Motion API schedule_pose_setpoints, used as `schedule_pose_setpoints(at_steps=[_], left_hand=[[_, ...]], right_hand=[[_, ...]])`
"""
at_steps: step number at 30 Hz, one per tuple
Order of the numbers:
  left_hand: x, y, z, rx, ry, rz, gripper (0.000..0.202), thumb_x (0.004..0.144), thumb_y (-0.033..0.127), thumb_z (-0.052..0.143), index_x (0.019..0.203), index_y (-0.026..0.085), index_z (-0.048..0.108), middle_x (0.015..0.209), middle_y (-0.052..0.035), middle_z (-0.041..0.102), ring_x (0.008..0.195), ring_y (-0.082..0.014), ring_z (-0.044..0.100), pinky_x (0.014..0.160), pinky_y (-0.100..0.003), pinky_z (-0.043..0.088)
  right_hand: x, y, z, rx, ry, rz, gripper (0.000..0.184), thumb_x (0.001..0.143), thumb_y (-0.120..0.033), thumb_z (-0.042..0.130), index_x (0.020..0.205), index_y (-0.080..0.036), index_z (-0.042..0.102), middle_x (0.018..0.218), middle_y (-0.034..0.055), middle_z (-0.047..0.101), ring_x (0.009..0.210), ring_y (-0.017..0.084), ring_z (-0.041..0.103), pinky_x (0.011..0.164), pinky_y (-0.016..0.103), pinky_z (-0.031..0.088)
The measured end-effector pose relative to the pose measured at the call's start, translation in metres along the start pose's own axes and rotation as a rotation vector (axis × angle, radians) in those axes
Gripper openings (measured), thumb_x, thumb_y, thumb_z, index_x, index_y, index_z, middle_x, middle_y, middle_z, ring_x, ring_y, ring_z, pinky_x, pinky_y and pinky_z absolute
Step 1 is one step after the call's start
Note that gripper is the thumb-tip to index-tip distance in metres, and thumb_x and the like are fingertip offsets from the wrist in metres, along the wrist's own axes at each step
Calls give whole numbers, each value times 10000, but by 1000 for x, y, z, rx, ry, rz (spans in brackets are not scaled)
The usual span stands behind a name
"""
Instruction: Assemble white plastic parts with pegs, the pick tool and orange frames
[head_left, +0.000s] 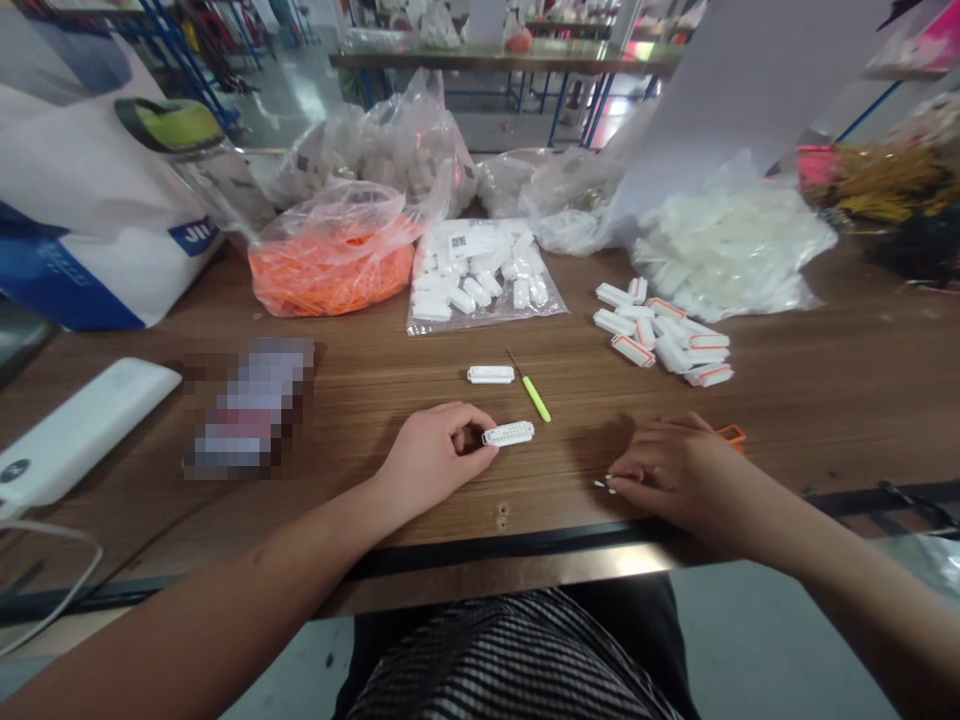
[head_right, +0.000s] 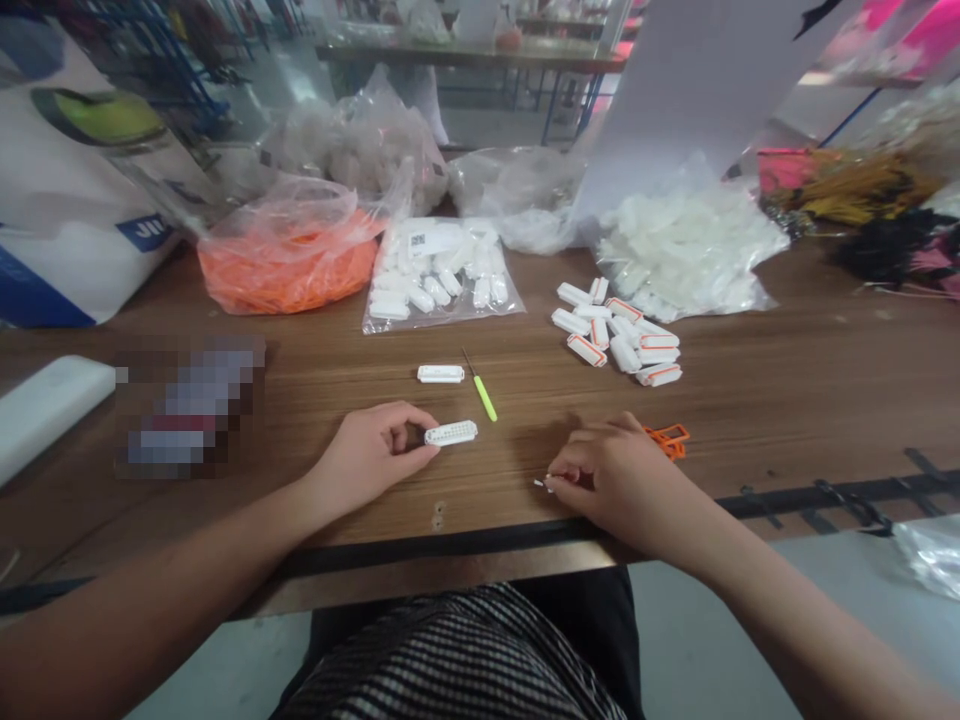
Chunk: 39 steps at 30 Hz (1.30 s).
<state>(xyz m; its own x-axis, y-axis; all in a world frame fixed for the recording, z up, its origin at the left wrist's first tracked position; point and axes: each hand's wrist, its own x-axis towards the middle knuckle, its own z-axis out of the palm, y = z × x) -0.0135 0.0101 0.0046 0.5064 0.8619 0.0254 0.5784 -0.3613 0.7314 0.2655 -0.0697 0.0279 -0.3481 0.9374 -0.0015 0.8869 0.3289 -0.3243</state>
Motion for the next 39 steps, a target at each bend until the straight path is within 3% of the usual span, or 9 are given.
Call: schedule_pose_setpoints(at_steps=[3, 9, 13, 18, 22, 29, 33, 36, 39], left_hand=[[0, 0, 0, 4, -1, 5, 96, 755, 236, 679, 846, 216, 700, 570, 58, 496, 525, -99, 454, 540, -228, 341], [0, 0, -1, -3, -8, 22, 101, 754, 225, 677, 852, 216, 699, 568, 60, 490, 523, -100, 450, 545, -230, 350], [0, 0, -1, 8, -6, 27, 99, 758, 230, 677, 854, 213, 699, 573, 57, 497, 525, -100, 456, 543, -229, 350], [0, 0, -1, 8, -2, 28, 95, 760, 229, 679, 852, 215, 699, 577, 58, 503, 524, -98, 458, 544, -227, 351], [0, 1, -2, 15, -5, 19, 93, 762, 232, 679, 852, 221, 699, 574, 58, 501, 530, -101, 463, 547, -223, 354], [0, -1, -1, 2, -3, 28, 98, 756, 228, 683, 852, 217, 699, 578, 57, 498, 523, -100, 453, 544, -231, 355], [0, 0, -1, -3, -6, 26, 96, 754, 224, 682, 848, 215, 699, 587, 58, 502, 518, -95, 447, 541, -228, 352], [0, 0, 0, -15, -6, 12, 103, 751, 221, 685, 852, 215, 703, 590, 58, 497, 514, -92, 439, 535, -226, 347], [-1, -1, 1, -25, -4, 3, 104, 757, 235, 683, 856, 216, 705, 596, 57, 502, 514, -90, 433, 531, -224, 344]], right_hand=[[3, -3, 3, -49, -14, -17, 208, 805, -214, 572, 597, -222, 583, 581, -38, 607, 603, 146, 549, 688, 346, 303], [15, 0, 9, -188, 212, -38, 267, 872, -211, 518, 639, -209, 648, 624, 19, 648, 676, 187, 597, 734, 367, 310], [15, -4, 9, -243, 185, -78, 310, 906, -230, 489, 666, -201, 684, 645, 39, 670, 708, 207, 618, 759, 380, 323], [11, 4, 8, -50, 167, 47, 282, 907, -284, 497, 724, -221, 702, 660, 4, 695, 645, 170, 619, 727, 355, 342], [13, 10, 10, 48, 131, 185, 281, 873, -318, 547, 648, -234, 692, 619, -6, 693, 587, 171, 609, 666, 334, 376], [14, -1, 16, 79, 146, 290, 239, 811, -300, 581, 607, -240, 688, 601, -5, 698, 589, 188, 637, 613, 323, 416], [17, -5, 14, 232, 130, 400, 152, 758, -271, 616, 639, -232, 703, 594, -8, 699, 526, 171, 618, 537, 300, 416], [27, -15, 9, 368, 185, 364, 145, 770, -284, 621, 658, -232, 697, 631, -8, 708, 550, 159, 616, 537, 284, 427], [44, -31, 6, 413, 224, 197, 166, 799, -292, 622, 656, -230, 681, 626, -12, 679, 595, 147, 591, 619, 287, 442]])
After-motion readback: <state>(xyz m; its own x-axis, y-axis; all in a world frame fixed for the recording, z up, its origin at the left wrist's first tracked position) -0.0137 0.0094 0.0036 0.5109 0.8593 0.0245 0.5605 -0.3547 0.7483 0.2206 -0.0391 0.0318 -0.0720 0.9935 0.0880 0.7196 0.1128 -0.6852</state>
